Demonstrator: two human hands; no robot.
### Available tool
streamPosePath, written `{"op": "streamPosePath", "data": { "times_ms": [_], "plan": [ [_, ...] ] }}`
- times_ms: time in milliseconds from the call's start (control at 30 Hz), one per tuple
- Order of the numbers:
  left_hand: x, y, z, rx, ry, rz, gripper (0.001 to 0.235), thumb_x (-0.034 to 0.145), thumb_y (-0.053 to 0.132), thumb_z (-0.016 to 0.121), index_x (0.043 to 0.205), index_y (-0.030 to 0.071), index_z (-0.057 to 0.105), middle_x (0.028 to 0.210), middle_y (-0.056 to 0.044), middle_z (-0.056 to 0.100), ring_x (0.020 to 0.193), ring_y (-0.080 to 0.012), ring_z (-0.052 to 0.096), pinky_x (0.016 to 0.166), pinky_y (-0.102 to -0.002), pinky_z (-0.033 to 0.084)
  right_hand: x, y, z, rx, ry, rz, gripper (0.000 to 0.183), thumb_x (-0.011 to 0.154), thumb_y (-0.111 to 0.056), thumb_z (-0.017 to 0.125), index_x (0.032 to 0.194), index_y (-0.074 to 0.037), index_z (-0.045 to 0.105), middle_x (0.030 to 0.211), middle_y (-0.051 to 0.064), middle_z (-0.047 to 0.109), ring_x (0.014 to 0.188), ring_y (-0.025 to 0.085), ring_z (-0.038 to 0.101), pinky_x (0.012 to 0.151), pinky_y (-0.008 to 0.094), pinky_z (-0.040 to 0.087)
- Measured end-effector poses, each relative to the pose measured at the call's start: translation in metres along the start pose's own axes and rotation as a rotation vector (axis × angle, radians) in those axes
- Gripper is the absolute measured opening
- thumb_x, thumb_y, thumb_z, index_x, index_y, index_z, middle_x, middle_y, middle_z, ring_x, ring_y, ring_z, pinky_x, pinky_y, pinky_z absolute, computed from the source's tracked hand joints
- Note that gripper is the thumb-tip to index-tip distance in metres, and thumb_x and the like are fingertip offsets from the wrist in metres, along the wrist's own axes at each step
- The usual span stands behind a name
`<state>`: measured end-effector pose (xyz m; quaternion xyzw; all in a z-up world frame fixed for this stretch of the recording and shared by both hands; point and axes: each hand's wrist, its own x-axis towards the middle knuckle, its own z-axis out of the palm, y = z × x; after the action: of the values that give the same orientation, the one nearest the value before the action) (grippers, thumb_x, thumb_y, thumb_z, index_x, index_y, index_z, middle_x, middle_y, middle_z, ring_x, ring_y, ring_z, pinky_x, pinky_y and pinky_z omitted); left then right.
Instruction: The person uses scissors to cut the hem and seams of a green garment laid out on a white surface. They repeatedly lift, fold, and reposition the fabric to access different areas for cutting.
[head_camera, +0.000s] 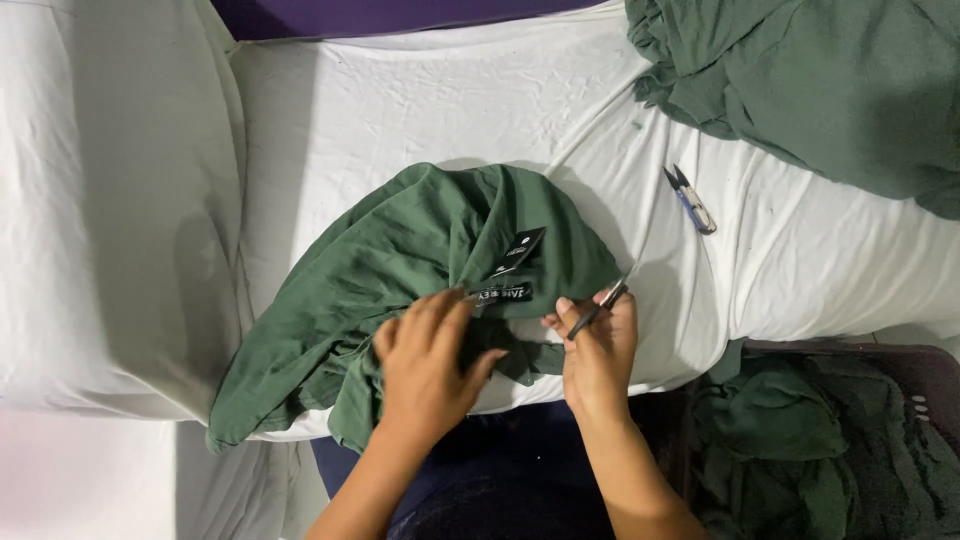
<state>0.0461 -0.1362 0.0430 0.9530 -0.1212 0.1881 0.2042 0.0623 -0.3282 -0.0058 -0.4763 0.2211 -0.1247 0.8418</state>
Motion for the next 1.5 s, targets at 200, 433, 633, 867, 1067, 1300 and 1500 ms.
{"op": "streamPosePath", "data": {
  "times_ms": [200,433,633,867,1067,1300,1500],
  "plan": [
    [0.013,-0.005,0.041,-0.642,-0.094,-0.111,0.012,0.079,0.004,0.078,0.091,0.008,0.076,0.086,-0.007,0.08,0.087,-0.0312,0.075,0.087,-0.038,0.047,-0.019,-0.024,0.001,-0.081,-0.031,-0.21,0.04,0.085,0.008,0.076,0.107,-0.006,0.046,0.079,0.006,0.058,0.067,0.019,0.07,0.069,0.043,0.068],
    [-0.008,-0.044,0.066,-1.187,-0.318,-0.467,0.018,0.097,0.01,0.067,0.086,0.003,0.079,0.064,-0.008,0.07,0.065,-0.0167,0.06,0.07,-0.032,0.048,-0.004,-0.017,-0.01,-0.389,-0.139,-0.366,0.047,0.084,0.014,0.074,0.107,-0.007,0.039,0.112,0.023,0.073,0.105,0.026,0.074,0.097,0.039,0.058],
    [-0.014,-0.059,0.076,-1.365,-0.332,-0.538,0.027,0.102,0.009,0.059,0.08,0.004,0.074,0.059,-0.002,0.056,0.064,-0.0123,0.048,0.064,-0.028,0.043,-0.004,-0.015,-0.009,-0.708,-0.114,-0.462,0.047,0.084,0.006,0.08,0.11,-0.006,0.043,0.125,0.016,0.071,0.121,0.027,0.067,0.105,0.04,0.048],
    [-0.012,-0.055,0.073,-1.372,-0.264,-0.496,0.032,0.101,0.006,0.057,0.073,0.004,0.071,0.058,-0.002,0.047,0.064,-0.0123,0.041,0.063,-0.027,0.041,0.01,-0.014,-0.014,-0.938,0.012,-0.411,0.043,0.082,-0.006,0.087,0.108,-0.009,0.052,0.112,0.006,0.077,0.103,0.021,0.07,0.096,0.037,0.05],
    [-0.025,-0.069,0.072,-1.309,-0.063,-0.507,0.029,0.1,0.007,0.055,0.073,0.006,0.067,0.06,-0.001,0.044,0.064,-0.0118,0.039,0.059,-0.028,0.035,0.018,-0.004,-0.035,-0.916,0.031,-0.435,0.037,0.088,-0.003,0.082,0.109,-0.008,0.052,0.103,0.012,0.075,0.1,0.026,0.074,0.09,0.036,0.052],
    [-0.024,-0.072,0.029,-1.122,0.069,-0.564,0.03,0.106,0.009,0.05,0.082,0.003,0.068,0.058,-0.005,0.05,0.063,-0.0117,0.044,0.059,-0.027,0.037,0.01,-0.03,-0.015,-1.021,-0.19,-0.538,0.049,0.074,0.005,0.081,0.117,-0.009,0.06,0.125,0.009,0.073,0.113,0.032,0.07,0.097,0.039,0.052],
    [-0.024,-0.066,-0.022,-0.553,0.05,-0.486,0.076,0.058,0.023,0.1,0.124,0.009,0.066,0.092,-0.019,0.077,0.09,-0.0407,0.075,0.084,-0.048,0.056,0.0,-0.014,-0.018,-0.966,-0.269,-0.485,0.034,0.074,0.009,0.078,0.1,-0.009,0.064,0.101,0.009,0.078,0.099,0.032,0.076,0.09,0.041,0.056]
  ]
}}
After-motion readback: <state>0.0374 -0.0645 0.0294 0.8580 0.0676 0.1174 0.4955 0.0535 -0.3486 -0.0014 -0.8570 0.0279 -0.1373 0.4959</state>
